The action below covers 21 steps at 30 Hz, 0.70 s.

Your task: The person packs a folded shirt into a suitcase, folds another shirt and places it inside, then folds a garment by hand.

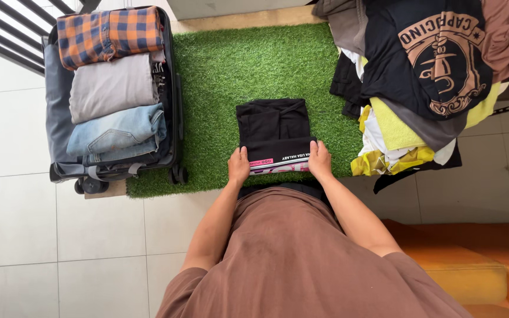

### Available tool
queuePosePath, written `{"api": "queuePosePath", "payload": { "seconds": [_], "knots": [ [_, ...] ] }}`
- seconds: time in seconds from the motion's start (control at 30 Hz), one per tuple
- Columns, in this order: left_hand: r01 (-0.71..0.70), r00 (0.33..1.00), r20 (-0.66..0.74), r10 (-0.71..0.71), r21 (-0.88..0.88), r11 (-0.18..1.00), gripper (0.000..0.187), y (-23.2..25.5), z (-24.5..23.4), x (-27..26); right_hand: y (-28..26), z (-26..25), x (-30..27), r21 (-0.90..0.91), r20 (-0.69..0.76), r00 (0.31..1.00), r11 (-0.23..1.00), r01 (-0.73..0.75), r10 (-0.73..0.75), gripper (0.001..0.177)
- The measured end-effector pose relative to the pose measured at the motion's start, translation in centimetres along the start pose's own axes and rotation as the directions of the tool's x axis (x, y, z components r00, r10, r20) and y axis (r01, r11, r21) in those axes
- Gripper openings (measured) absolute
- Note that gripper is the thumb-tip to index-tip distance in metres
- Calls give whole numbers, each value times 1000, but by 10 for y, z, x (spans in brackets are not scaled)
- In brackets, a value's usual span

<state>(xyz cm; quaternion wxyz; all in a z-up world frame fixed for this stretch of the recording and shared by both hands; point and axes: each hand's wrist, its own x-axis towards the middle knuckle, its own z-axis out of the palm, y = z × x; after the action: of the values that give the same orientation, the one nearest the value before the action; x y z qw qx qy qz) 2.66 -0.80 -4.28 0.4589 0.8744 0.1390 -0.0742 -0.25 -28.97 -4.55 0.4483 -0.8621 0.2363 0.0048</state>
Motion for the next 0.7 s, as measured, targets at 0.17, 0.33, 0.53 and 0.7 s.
{"api": "queuePosePath", "payload": {
  "seconds": [0.17, 0.33, 0.53, 0.7],
  "knots": [
    [-35, 999, -21, 35, -12, 999, 40, 12, -3, -5, 9, 3, 4, -6, -37, 998, 999, 53, -53, 42],
    [10, 1000, -11, -9, 41, 999, 37, 35, -16, -14, 3, 5, -3, -26, -71, 994, 997, 77, -79, 41],
    [21, 999, 48, -22, 28, 999, 39, 36, -24, -13, -6, -1, -6, -16, -59, 996, 998, 63, -63, 39],
    [-24, 998, 54, 35, -189, 982, 37, 31, -29, -21, -10, -2, -6, -46, -58, 997, 998, 47, -50, 39]
  ]
}}
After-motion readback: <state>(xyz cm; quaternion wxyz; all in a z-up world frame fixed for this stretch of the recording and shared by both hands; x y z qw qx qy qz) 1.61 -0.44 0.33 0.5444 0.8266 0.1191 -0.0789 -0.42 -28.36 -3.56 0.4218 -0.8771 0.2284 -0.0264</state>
